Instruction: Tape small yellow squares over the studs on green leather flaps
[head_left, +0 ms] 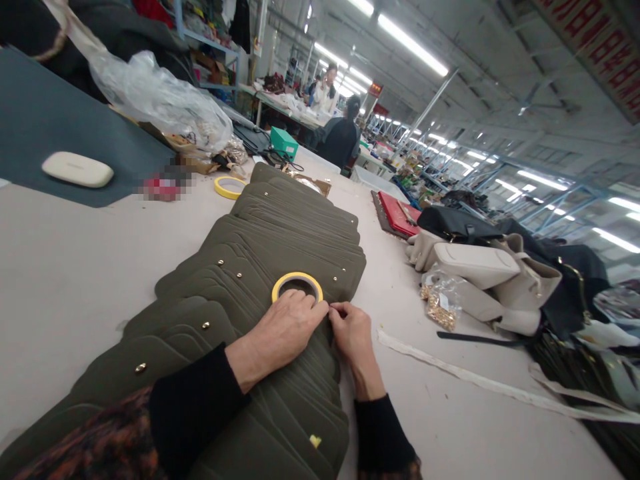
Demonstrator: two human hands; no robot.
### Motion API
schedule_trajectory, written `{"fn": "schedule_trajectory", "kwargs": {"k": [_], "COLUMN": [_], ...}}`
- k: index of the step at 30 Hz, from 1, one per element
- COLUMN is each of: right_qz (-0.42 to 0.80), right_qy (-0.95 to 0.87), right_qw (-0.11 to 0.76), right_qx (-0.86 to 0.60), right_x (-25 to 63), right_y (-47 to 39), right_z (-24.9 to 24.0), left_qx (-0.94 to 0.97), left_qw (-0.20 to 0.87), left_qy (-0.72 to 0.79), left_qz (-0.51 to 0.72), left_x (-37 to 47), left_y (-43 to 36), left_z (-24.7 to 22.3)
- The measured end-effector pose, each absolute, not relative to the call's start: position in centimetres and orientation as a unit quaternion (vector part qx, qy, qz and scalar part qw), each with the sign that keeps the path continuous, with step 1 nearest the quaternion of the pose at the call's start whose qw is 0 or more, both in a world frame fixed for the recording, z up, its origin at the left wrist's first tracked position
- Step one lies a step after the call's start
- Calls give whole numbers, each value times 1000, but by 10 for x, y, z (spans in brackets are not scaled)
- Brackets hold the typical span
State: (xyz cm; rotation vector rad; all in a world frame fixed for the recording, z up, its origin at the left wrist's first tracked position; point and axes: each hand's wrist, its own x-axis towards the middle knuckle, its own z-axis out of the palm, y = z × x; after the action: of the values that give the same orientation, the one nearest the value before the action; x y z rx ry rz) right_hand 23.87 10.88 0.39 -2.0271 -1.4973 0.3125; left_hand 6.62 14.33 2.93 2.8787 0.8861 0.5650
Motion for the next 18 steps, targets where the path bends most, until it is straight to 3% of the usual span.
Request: {"fn": "schedule_trajectory", "kwargs": {"k": [6, 12, 15, 18], "right_qz": [211, 186, 188, 201], "right_qy": [-577, -620, -630, -601], "right_qw": [241, 239, 280, 400], "right_qx": [-751, -724, -700, -663], "right_x": [236, 235, 239, 241], "right_y": [97, 90, 87, 83], "right_z": [15, 13, 10, 11], "left_qx": [936, 936, 930, 927], "left_qw": [62, 71, 90, 111], "left_qy": [301, 301, 296, 266], "left_qz": [175, 169, 201, 240], "left_x": [66, 65, 62, 58], "left_y": [149, 150, 149, 148], "left_z": [28, 30, 32, 32]}}
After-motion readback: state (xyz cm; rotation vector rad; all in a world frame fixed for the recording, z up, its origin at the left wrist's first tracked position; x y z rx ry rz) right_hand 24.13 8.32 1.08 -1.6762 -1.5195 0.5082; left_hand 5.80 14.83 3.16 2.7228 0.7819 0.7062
